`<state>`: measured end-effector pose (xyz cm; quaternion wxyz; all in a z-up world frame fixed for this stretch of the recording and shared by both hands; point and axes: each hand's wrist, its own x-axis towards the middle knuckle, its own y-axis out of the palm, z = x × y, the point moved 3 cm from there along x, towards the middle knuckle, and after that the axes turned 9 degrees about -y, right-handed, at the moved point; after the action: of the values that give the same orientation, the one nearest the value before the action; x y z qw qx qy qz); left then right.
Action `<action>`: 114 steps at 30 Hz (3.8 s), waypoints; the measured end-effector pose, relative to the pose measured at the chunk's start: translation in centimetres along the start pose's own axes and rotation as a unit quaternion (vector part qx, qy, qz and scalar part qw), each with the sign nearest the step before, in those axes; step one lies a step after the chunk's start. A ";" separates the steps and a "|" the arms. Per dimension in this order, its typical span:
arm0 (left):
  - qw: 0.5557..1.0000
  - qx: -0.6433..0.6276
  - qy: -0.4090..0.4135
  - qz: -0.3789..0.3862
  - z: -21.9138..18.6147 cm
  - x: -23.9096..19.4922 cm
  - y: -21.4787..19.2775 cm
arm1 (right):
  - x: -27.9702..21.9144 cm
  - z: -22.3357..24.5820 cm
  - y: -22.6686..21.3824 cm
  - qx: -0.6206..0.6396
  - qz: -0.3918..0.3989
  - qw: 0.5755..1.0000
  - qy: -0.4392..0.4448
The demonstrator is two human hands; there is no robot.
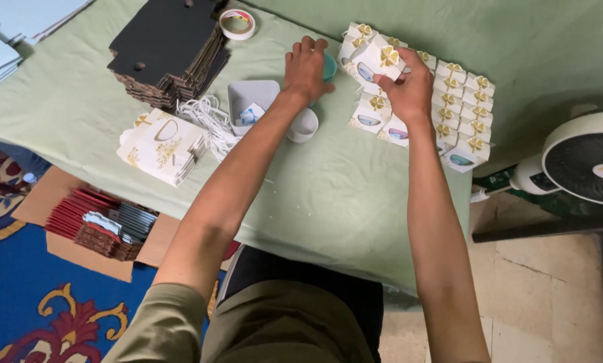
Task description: Assembling small decorative gift boxes by folding cardboard templates and tucking in flaps.
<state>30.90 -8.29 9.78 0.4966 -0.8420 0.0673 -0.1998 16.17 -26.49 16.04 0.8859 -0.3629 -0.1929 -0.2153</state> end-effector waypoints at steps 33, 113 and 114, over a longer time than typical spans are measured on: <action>0.950 0.131 -0.133 0.252 4.1 9.2 5.7 | 7.6 -6.1 8.0 -0.122 0.157 0.980 0.022; 0.766 -0.351 -0.408 -0.352 20.1 -30.7 -11.8 | -11.6 15.6 31.1 0.115 0.195 0.961 -0.156; 0.770 -0.351 -0.401 -0.351 19.5 -30.8 -12.2 | -12.0 15.2 30.7 0.142 0.184 0.963 -0.138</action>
<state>9.67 23.23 3.70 0.0434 -0.9261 -0.3732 0.0333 19.31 7.23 2.98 0.9174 -0.2886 -0.2719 0.0335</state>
